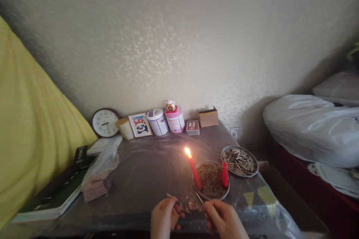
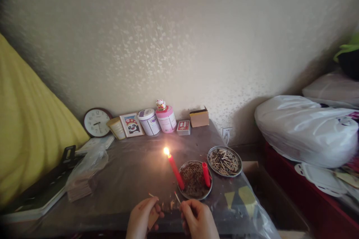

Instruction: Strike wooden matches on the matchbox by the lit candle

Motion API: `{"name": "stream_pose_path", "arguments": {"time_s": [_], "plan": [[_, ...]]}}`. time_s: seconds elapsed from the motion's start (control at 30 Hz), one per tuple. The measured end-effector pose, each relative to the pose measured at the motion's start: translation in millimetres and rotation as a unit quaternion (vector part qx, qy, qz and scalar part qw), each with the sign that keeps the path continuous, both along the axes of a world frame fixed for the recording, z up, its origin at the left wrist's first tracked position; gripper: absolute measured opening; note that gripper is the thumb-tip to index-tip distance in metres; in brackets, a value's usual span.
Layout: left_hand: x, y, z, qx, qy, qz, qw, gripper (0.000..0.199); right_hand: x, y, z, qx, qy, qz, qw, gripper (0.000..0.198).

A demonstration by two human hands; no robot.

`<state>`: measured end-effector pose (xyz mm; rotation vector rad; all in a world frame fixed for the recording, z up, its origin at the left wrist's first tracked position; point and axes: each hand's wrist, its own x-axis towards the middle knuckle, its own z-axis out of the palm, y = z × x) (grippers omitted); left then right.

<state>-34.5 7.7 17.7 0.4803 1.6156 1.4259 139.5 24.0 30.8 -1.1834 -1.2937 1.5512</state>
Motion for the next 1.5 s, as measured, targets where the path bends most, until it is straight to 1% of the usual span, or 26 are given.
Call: {"name": "stream_pose_path", "arguments": {"time_s": [0.2,0.4,0.6,0.7,0.8,0.9,0.97,1.03,1.1,1.17,1.23,1.3,1.43,1.5], "plan": [[-2.2,1.5,-5.4,0.005,-0.007,0.010,1.000,0.023,0.6,0.2,2.1,0.009,-0.005,0.002,1.000,0.038],[-0.4,2.5,-4.2,0.003,-0.011,0.021,1.000,0.023,2.1,0.4,2.9,0.022,-0.010,0.004,1.000,0.037],[-4.4,1.5,-11.9,0.015,-0.029,0.027,0.999,0.031,1.9,-0.5,5.3,0.021,-0.013,0.003,1.000,0.038],[-4.9,0.4,-11.9,0.023,-0.031,0.028,0.999,0.037,0.2,-1.3,5.1,0.014,-0.009,0.001,1.000,0.039],[4.2,-3.2,-4.8,0.053,-0.028,-0.002,0.998,0.041,-3.0,-2.0,1.1,0.002,0.001,-0.005,1.000,0.041],[22.7,-8.6,4.4,0.086,-0.041,-0.057,0.994,0.044,-6.8,-2.6,-8.0,0.021,-0.014,-0.007,1.000,0.045],[34.6,-11.7,9.1,0.099,-0.066,-0.091,0.989,0.048,-9.3,-3.4,-15.3,0.030,-0.016,0.009,0.999,0.049],[41.9,-13.7,12.3,0.098,-0.080,-0.108,0.986,0.049,-11.5,-5.0,-20.9,0.031,-0.010,0.025,0.999,0.052],[43.9,-14.5,14.5,0.091,-0.086,-0.114,0.986,0.046,-13.3,-7.1,-23.4,0.045,-0.024,0.028,0.998,0.053],[42.5,-14.9,15.9,0.088,-0.093,-0.117,0.985,0.043,-14.5,-9.4,-22.8,0.075,-0.058,0.020,0.995,0.051],[40.7,-15.3,17.3,0.091,-0.103,-0.120,0.983,0.042,-15.4,-11.7,-20.6,0.108,-0.083,0.011,0.991,0.047],[40.1,-16.3,18.6,0.098,-0.108,-0.123,0.982,0.042,-16.0,-13.6,-18.3,0.131,-0.086,0.007,0.988,0.042],[43.2,-18.6,19.9,0.108,-0.111,-0.131,0.979,0.041,-15.2,-15.4,-15.8,0.135,-0.085,-0.002,0.987,0.039],[44.2,-18.6,18.7,0.109,-0.115,-0.134,0.978,0.043,-13.3,-15.5,-13.4,0.133,-0.097,-0.019,0.986,0.039]]}}
